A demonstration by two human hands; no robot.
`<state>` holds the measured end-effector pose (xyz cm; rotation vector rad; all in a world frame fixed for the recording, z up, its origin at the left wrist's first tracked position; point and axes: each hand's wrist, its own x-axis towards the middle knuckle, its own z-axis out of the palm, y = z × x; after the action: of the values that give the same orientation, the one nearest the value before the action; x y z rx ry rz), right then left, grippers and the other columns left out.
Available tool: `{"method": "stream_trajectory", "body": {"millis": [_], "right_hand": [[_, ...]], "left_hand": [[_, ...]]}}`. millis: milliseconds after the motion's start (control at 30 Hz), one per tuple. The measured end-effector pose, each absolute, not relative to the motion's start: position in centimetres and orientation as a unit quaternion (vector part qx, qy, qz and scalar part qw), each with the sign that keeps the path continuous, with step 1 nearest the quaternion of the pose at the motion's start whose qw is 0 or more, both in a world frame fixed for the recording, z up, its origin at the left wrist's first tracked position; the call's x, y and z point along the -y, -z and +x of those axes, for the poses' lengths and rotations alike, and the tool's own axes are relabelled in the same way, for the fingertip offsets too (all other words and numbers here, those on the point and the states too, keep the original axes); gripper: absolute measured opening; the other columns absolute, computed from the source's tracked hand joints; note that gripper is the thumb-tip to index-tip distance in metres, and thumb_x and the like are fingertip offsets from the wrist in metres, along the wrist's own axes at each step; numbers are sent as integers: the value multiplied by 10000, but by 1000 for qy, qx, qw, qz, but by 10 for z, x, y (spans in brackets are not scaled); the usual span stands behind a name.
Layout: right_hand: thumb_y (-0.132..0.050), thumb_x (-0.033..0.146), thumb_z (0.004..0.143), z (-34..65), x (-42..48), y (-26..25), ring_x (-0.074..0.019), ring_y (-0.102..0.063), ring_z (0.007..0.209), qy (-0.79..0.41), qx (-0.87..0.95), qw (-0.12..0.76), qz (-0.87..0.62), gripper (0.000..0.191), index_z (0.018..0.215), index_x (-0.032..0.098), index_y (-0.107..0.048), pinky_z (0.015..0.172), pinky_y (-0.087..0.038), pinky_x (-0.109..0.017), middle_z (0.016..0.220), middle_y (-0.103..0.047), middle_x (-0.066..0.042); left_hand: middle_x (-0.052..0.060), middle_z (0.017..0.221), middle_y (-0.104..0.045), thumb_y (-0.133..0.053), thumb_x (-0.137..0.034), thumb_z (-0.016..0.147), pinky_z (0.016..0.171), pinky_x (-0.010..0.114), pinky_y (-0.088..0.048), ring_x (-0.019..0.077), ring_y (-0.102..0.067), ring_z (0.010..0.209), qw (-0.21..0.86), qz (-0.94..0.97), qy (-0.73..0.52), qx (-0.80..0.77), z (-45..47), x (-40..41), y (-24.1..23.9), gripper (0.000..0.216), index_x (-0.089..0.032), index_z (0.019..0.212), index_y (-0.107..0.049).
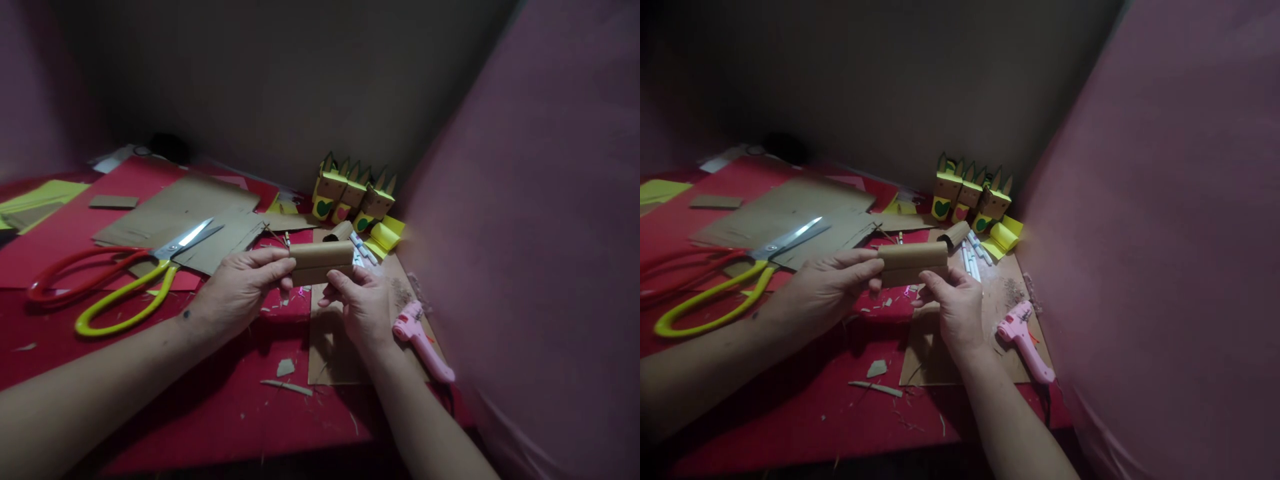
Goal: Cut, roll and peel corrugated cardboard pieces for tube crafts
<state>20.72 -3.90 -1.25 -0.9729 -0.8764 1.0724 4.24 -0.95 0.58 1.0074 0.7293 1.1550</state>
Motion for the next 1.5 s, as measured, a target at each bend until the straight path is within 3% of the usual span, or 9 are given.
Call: {"method": "stream_trajectory", "body": {"millis": [200,333,433,567,867,1067,1167,1367,1500], "right_hand": [[-802,215,665,207,38,12,-76,-543,444,-469,394,669,-420,127,740,148,-725,411,-499,-196,557,-613,36],[-811,212,640,207,37,10,-76,-529,439,-466,381,680,-420,134,702,146,-712,402,-475,-193,539,-604,37],[-809,217,643,206,37,10,-71,-512,425,-456,377,685,-425,135,670,148,-695,392,-443,-188,521,-595,40],[-805,223,650,204,40,10,-70,-502,427,-474,381,668,-429,125,695,159,-707,399,-430,-190,530,-591,45],[-773,294,698,208,41,9,-123,-614,683,-506,432,609,-431,163,845,223,-779,597,-534,-249,897,-704,-12],[-768,261,692,202,41,13,-164,-625,754,-469,418,660,-412,102,791,247,-790,750,-536,-323,805,-718,-2],[-741,255,734,199,43,13,-184,-645,903,-458,442,656,-405,117,840,250,-788,880,-511,-343,933,-731,-9],[-822,274,644,196,47,12,-150,-649,671,-562,412,582,-420,229,861,217,-775,659,-561,-314,832,-730,-17],[-806,255,663,193,50,12,-117,-612,558,-571,391,596,-407,213,869,216,-765,548,-544,-268,731,-708,6]], "left_hand": [[-29,479,-585,-739,-225,711,529,153,-430,62,-507,479,653,461,-506,-326,42,6,-5,70,-162,686,-725],[-24,522,-613,-711,-274,754,513,181,-434,86,-519,490,612,524,-469,-361,39,8,-8,125,-166,813,-734],[3,756,-720,-722,-251,742,701,213,-514,142,-643,731,573,588,-457,-342,39,14,-13,248,-194,983,-733],[34,1047,-741,-714,-225,734,992,302,-466,217,-638,1060,547,605,-475,-331,39,17,-15,301,-198,1033,-726],[18,923,-758,-736,-223,677,940,350,-514,242,-676,955,532,593,-469,-381,32,10,-14,246,-222,923,-746],[40,1000,-756,-737,-260,731,963,348,-497,243,-673,994,547,615,-437,-364,34,8,-13,312,-212,1039,-739],[52,1008,-761,-746,-293,734,964,380,-503,260,-678,994,571,600,-422,-367,35,8,-8,351,-212,1075,-737],[28,984,-770,-742,-258,716,976,368,-501,256,-683,992,560,607,-415,-383,32,9,-9,285,-245,999,-773],[37,1009,-763,-728,-257,717,982,381,-499,263,-679,991,531,644,-419,-356,36,13,-15,258,-239,969,-782]]}}
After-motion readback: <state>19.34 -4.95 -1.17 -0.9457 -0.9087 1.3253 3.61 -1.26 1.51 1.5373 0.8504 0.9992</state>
